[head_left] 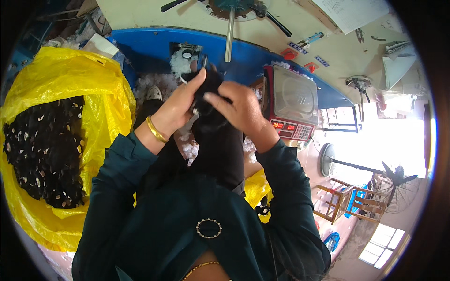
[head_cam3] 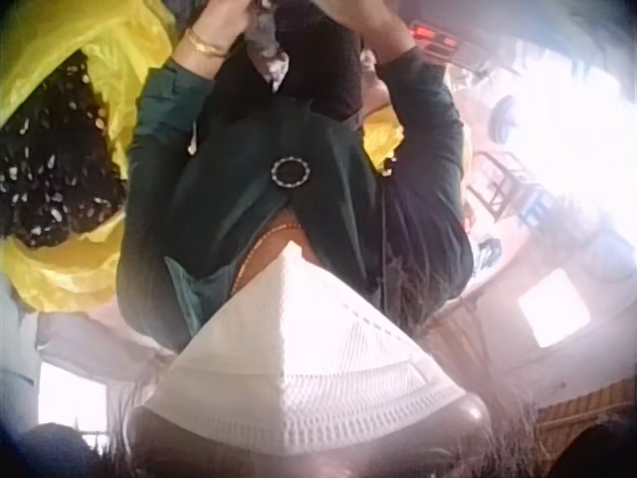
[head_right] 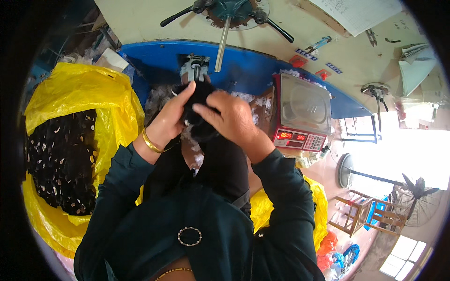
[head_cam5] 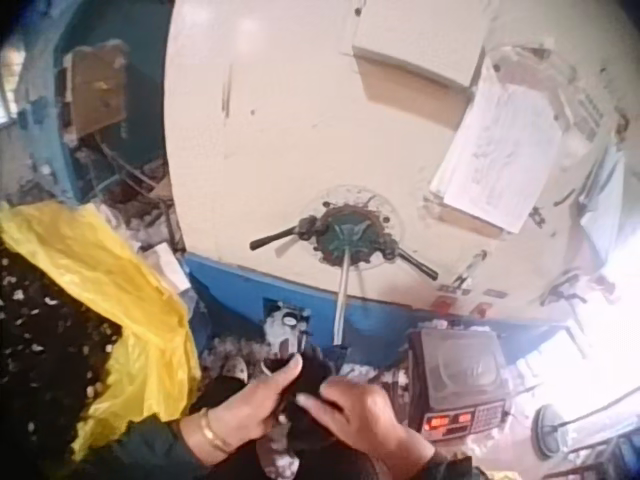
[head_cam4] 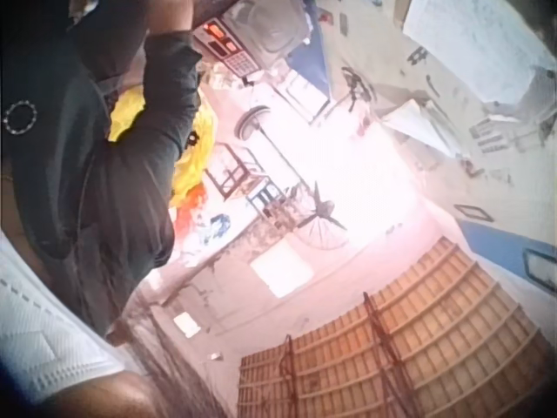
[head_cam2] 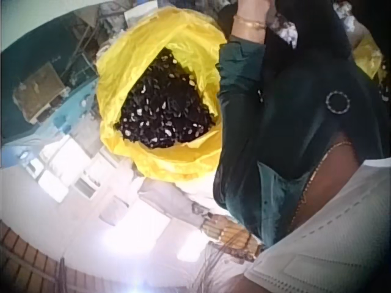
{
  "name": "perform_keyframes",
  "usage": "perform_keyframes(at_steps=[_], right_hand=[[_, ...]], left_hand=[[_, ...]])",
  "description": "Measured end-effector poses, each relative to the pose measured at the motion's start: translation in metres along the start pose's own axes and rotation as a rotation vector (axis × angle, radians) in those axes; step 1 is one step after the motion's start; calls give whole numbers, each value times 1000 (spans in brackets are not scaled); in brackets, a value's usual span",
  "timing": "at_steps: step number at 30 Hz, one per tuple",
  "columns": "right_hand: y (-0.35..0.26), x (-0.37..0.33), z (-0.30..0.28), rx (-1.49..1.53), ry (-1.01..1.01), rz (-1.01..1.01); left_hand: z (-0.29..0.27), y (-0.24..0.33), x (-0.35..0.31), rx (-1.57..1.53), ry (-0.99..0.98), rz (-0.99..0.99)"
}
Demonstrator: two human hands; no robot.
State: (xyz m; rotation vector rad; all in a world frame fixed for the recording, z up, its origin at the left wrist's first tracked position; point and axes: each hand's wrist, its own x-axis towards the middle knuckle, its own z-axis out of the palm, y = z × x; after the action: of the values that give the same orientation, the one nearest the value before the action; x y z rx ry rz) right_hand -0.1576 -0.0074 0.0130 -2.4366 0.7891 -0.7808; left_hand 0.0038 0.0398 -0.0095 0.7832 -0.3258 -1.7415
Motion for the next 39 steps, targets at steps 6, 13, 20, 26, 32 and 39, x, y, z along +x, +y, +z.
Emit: perform_keyframes(at_steps=[6,13,20,26,32,39], right_hand=[[51,95,-1,-214,473,91],[81,123,-11,-174,386,-137],[87,121,-14,-230,376,-165],[77,112,-6,-223,430,-44],[36,84,-7,-69,361,248],[68,154,-7,-188,412,434]], left_hand=[[23,24,44,92,82,184],[8,14,43,956,191,623],[17,2,35,1253,145,732],[18,7,28,1523,185,914],[-1,1,15,162,-2,270],[0,21,60,-177,80,145]])
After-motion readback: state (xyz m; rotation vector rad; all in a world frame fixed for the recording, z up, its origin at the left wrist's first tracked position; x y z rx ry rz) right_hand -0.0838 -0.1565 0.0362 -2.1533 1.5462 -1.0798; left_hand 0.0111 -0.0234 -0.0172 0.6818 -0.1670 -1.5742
